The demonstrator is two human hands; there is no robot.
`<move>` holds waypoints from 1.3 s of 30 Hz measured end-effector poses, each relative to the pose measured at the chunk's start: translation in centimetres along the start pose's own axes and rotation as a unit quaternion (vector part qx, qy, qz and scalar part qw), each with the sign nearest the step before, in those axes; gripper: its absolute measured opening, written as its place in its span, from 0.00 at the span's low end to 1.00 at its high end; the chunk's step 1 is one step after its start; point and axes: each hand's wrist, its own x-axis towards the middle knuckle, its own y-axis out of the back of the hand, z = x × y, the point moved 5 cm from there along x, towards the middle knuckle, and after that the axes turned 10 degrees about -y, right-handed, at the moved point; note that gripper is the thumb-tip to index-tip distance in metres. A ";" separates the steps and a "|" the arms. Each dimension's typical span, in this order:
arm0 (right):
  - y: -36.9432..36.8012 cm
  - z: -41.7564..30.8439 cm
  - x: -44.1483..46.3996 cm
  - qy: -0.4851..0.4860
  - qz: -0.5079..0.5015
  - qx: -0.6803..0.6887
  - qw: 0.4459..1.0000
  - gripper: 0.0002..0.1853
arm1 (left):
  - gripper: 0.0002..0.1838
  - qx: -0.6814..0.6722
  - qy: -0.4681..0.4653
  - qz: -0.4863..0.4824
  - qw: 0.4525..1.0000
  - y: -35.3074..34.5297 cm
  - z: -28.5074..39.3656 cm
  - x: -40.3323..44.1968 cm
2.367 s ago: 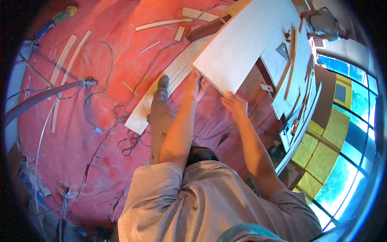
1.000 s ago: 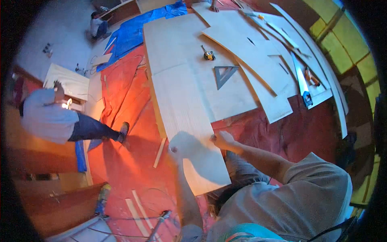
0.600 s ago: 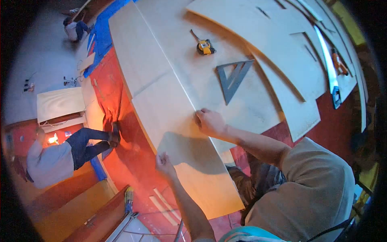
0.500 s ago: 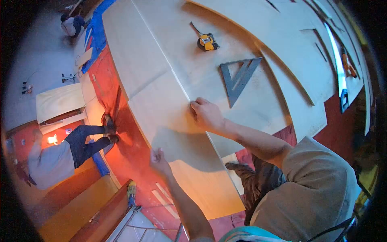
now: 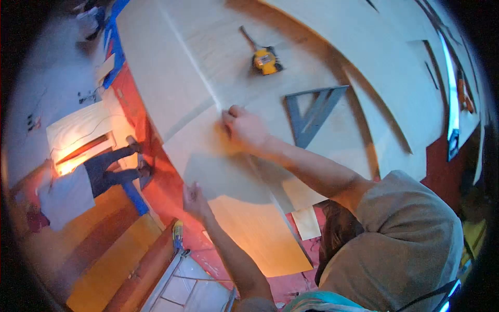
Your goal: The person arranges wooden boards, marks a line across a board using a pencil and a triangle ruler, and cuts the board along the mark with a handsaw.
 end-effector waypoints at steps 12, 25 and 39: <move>15.7 10.4 -10.8 -0.073 -0.024 0.002 0.997 0.11 | 0.27 0.222 -0.158 0.089 0.958 -3.5 2.1 -1.5; 49.2 33.2 -32.1 -0.533 0.446 0.011 0.719 0.24 | 0.35 0.347 -0.152 0.112 0.919 -2.5 1.5 -1.3; 59.3 51.6 -10.0 -0.393 0.152 -0.440 0.793 0.16 | 0.26 0.346 -0.261 0.127 0.892 -6.2 0.9 -2.8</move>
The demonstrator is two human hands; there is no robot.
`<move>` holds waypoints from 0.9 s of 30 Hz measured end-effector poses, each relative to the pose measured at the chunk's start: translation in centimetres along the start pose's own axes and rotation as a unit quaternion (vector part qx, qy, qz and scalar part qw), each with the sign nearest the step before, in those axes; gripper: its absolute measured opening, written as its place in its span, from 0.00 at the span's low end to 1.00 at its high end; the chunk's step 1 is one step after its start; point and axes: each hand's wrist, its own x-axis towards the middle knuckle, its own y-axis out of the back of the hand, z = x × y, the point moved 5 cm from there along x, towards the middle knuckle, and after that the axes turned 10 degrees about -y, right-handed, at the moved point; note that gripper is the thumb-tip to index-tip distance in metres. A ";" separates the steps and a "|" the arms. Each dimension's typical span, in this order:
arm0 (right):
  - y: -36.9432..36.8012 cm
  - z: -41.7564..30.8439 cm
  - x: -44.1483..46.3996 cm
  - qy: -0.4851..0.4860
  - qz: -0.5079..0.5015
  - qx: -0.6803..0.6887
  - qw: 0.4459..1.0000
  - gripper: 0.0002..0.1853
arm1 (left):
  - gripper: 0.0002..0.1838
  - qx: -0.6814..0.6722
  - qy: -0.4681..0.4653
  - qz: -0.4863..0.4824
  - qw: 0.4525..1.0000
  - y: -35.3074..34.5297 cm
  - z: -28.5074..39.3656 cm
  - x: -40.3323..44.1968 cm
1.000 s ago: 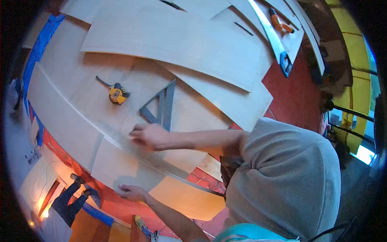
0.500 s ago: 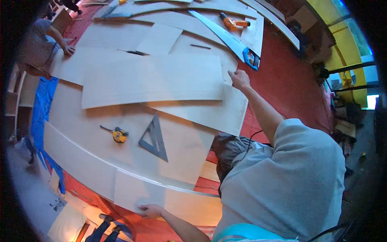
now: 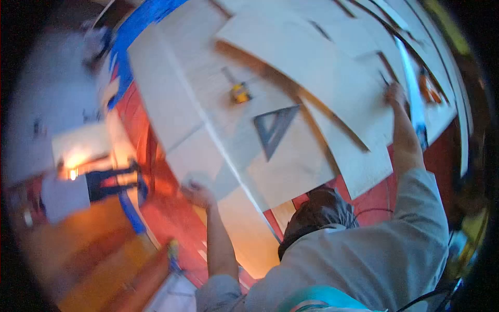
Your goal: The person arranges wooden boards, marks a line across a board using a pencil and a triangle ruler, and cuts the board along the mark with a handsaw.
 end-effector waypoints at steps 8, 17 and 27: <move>10.0 -13.5 -5.9 0.125 0.182 0.340 0.914 0.15 | 0.41 0.003 0.057 -0.053 0.997 1.5 6.5 2.0; 18.8 -65.9 -45.7 0.626 -0.193 0.332 0.679 0.15 | 0.47 -0.025 0.059 -0.073 0.995 2.0 6.3 2.7; 17.1 -82.2 -59.4 0.781 -0.160 0.150 0.585 0.12 | 0.46 -0.063 0.070 -0.125 0.988 1.3 6.0 3.1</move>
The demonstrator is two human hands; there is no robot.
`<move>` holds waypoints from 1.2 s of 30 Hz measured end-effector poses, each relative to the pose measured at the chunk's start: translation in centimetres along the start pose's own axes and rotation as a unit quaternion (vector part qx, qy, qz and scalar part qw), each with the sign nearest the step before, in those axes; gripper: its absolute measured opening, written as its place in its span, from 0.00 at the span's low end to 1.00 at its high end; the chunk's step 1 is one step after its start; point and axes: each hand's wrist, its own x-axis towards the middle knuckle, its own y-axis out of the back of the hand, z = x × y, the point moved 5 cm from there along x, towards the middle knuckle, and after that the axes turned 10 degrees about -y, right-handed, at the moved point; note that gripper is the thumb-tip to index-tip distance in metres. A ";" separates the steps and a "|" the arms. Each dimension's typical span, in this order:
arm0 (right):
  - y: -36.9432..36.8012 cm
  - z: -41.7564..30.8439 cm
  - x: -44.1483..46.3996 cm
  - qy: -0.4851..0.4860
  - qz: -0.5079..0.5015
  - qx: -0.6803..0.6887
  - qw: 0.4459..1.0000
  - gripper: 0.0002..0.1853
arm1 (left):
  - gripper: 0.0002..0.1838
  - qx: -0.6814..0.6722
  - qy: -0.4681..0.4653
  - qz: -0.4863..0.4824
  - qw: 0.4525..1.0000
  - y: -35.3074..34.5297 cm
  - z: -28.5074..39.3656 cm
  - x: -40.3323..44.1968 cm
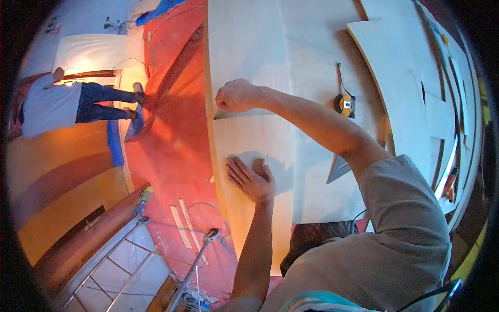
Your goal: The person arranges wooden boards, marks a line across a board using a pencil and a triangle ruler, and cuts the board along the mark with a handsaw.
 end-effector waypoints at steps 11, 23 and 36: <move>5.6 6.9 -8.5 0.006 -0.130 -0.005 0.991 0.09 | 0.47 0.015 -0.004 -0.028 0.999 -0.5 0.1 0.3; 11.3 8.4 -11.5 -0.054 -0.236 -0.108 0.964 0.07 | 0.48 0.008 -0.007 -0.038 0.999 -0.4 0.4 0.9; 0.0 -4.2 9.6 0.225 -0.137 -0.054 0.963 0.12 | 0.47 0.002 -0.005 -0.054 0.998 -1.0 -0.4 0.5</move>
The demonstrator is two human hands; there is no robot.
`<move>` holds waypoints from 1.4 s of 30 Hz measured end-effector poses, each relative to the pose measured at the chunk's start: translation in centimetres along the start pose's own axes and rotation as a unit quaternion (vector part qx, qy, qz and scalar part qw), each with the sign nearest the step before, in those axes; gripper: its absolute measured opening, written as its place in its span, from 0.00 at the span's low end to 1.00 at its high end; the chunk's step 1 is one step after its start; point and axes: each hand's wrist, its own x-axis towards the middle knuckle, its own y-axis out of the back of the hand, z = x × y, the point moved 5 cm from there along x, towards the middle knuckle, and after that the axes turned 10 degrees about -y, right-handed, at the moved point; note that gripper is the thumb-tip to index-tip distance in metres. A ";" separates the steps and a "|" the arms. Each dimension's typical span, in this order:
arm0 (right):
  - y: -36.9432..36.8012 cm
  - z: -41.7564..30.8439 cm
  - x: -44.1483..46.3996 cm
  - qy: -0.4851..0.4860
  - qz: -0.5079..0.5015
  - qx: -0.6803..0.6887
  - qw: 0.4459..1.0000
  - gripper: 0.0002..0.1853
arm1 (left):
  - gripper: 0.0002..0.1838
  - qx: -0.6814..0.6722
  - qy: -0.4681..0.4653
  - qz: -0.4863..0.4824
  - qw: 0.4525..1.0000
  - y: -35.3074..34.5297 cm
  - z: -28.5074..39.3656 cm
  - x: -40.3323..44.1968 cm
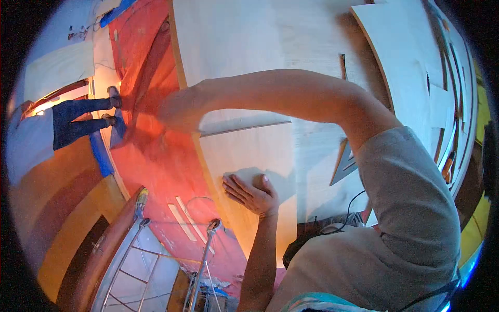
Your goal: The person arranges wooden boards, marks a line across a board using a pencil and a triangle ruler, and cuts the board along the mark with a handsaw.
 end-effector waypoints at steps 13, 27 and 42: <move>2.2 1.4 -20.9 -0.291 0.275 0.585 0.705 0.12 | 0.47 0.007 0.004 0.025 1.000 0.2 0.0 -0.3; -20.8 -20.1 -39.4 -0.467 0.206 0.683 0.523 0.18 | 0.43 0.027 -0.033 0.132 0.990 1.0 0.5 -1.7; -33.1 -37.0 -38.1 -0.509 0.017 0.360 0.782 0.24 | 0.25 -0.140 0.107 0.076 0.981 3.4 -17.6 -28.4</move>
